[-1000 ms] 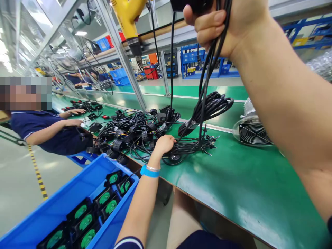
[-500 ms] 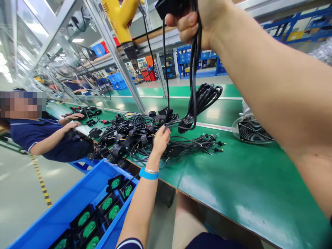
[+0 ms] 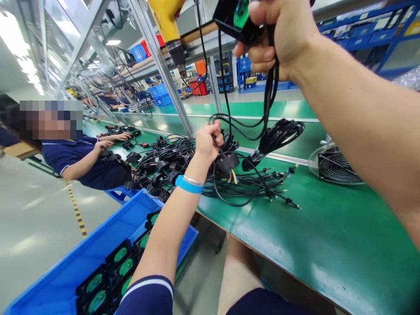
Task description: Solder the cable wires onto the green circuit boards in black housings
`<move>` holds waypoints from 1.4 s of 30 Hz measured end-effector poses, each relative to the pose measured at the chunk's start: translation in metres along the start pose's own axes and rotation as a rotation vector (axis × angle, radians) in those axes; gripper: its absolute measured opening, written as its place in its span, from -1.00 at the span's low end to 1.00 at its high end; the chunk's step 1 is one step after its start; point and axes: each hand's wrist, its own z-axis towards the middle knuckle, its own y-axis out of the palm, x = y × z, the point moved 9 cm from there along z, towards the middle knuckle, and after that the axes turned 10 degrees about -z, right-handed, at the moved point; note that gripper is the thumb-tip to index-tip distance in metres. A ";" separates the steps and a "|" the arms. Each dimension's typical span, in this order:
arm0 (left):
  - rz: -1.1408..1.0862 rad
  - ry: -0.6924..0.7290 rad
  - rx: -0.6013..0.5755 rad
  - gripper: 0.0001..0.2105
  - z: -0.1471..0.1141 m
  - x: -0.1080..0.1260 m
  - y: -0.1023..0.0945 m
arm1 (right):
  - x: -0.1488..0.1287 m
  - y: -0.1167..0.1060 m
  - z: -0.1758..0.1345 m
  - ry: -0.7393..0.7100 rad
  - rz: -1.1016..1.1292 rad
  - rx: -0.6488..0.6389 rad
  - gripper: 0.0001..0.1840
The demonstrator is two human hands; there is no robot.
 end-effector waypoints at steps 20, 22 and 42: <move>-0.203 0.003 -0.070 -0.65 0.005 0.096 0.029 | 0.039 -0.009 -0.012 0.212 -0.018 -0.105 -0.88; -0.224 0.017 -0.080 -0.65 0.010 0.105 0.037 | 0.038 -0.009 -0.012 0.192 0.000 -0.097 -0.88; 0.847 -0.200 -0.154 -0.83 -0.031 -0.046 -0.043 | 0.000 -0.009 0.041 0.198 -0.058 -0.006 -0.87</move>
